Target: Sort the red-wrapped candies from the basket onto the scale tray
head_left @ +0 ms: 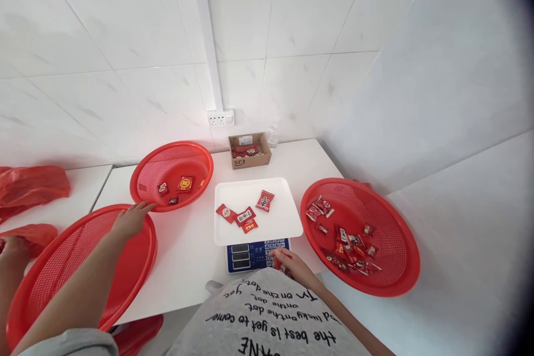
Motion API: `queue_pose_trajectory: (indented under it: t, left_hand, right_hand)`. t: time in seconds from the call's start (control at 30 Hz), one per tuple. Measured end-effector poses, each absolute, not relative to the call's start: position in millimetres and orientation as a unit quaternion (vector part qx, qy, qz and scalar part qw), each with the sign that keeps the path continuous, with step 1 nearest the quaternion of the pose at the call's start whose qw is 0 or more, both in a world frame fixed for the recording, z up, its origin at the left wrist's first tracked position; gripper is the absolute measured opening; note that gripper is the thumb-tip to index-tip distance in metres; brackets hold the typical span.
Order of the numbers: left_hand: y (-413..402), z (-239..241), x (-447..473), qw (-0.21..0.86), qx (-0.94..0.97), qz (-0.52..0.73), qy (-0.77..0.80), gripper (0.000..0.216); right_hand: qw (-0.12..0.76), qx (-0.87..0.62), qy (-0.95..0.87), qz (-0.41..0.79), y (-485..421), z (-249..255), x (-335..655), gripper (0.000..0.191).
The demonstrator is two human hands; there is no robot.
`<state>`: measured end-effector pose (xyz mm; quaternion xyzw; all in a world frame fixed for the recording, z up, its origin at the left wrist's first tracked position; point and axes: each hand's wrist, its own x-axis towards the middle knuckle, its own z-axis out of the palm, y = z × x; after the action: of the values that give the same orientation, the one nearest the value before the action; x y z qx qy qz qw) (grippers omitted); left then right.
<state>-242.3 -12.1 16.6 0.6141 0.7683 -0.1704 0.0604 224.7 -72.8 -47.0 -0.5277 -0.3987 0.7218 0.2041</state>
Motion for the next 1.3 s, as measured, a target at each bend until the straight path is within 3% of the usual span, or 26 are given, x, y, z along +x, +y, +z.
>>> queue_pose_trajectory:
  t: [0.37, 0.87, 1.3]
  left_hand:
    - [-54, 23, -276, 0.079, 0.624, -0.233, 0.742, 0.038]
    - [-53, 25, -287, 0.074, 0.362, -0.146, 0.918, 0.067]
    - [-80, 20, -268, 0.067, 0.315, 0.023, 0.946, 0.065]
  right_hand:
    - [0.182, -0.521, -0.405, 0.729, -65, -37, 220, 0.048]
    - [0.183, -0.525, -0.418, 0.718, -65, -38, 218, 0.053]
    - [0.184, -0.539, -0.407, 0.714, -71, -34, 218, 0.051]
